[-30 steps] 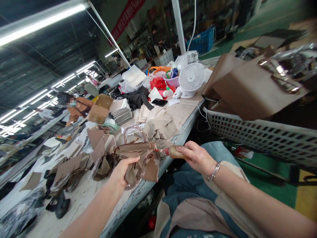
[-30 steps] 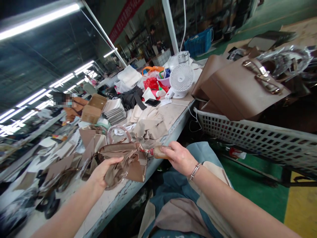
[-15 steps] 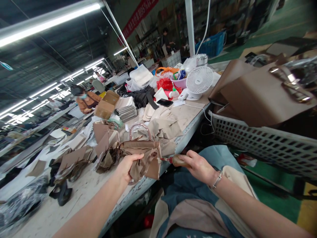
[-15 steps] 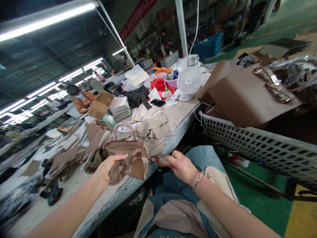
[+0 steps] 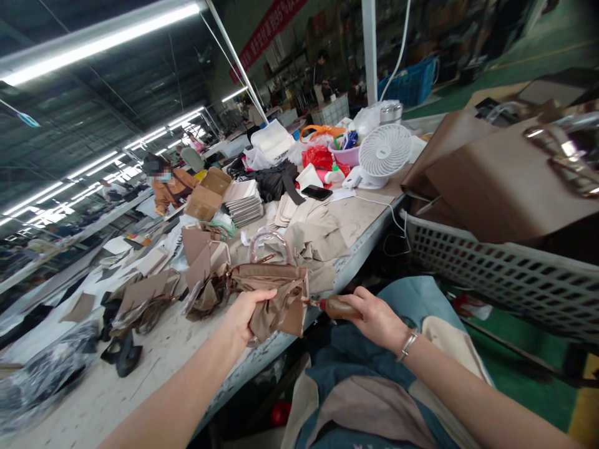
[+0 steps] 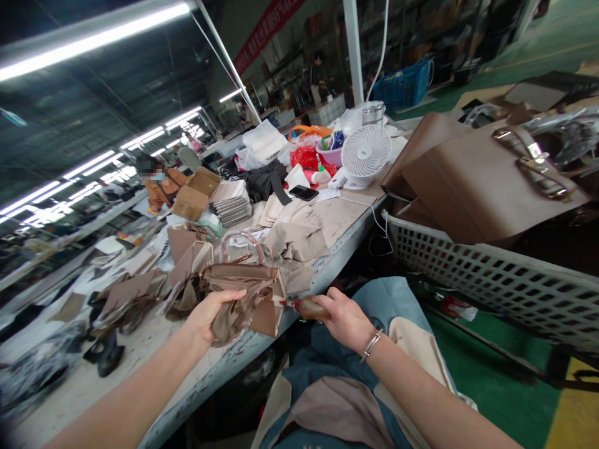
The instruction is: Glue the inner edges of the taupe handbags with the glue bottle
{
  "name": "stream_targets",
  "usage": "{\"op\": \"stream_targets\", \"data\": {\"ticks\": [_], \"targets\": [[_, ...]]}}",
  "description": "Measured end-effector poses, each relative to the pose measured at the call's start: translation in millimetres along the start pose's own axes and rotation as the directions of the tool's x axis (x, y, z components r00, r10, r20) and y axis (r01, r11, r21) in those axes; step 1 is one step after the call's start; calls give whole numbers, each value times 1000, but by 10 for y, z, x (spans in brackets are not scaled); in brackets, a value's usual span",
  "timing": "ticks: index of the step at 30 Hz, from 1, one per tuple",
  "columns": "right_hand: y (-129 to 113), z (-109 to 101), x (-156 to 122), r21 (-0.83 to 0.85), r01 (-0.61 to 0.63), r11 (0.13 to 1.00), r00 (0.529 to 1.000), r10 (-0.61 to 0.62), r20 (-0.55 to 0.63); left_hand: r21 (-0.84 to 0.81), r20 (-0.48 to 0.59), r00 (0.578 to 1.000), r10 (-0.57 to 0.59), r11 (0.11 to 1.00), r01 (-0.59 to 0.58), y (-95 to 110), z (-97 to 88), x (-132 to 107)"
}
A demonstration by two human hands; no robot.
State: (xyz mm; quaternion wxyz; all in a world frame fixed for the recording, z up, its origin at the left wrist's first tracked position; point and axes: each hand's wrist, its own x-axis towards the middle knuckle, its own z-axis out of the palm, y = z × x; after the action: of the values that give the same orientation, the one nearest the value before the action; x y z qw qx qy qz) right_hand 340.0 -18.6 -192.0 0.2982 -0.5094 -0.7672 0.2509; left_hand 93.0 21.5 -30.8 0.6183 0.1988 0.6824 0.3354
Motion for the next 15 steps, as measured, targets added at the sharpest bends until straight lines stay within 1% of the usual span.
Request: {"op": "stream_targets", "data": {"ticks": [4, 7, 9, 10, 12, 13, 14, 15], "targets": [[6, -16, 5, 114, -60, 992, 997, 54, 56, -1, 29, 999, -16, 1000, 16, -9, 8, 3], [-27, -37, 5, 221, -55, 974, 992, 28, 125, 4, 45, 999, -19, 1000, 18, -2, 24, -25], [-25, -27, -55, 312, -51, 949, 987, 1, 161, -17, 51, 998, -22, 1000, 23, -9, 14, -88], [10, -9, -101, 358, -59, 932, 987, 1, 160, -40, 50, 999, -20, 999, 22, -18, -2, -130], [178, 48, -181, 427, -99, 899, 986, 30, 167, -101, 45, 999, 12, 995, -7, -35, -67, -214], [305, 84, -194, 458, -124, 880, 987, 63, 146, -137, 35, 999, 40, 990, -35, -41, -119, -253], [442, 120, -182, 478, -154, 865, 985, 98, 139, -160, 47, 997, 69, 985, -61, -46, -185, -291], [571, 150, -150, 489, -177, 854, 984, 142, 109, -171, 85, 991, 108, 981, -92, -52, -265, -333]]}}
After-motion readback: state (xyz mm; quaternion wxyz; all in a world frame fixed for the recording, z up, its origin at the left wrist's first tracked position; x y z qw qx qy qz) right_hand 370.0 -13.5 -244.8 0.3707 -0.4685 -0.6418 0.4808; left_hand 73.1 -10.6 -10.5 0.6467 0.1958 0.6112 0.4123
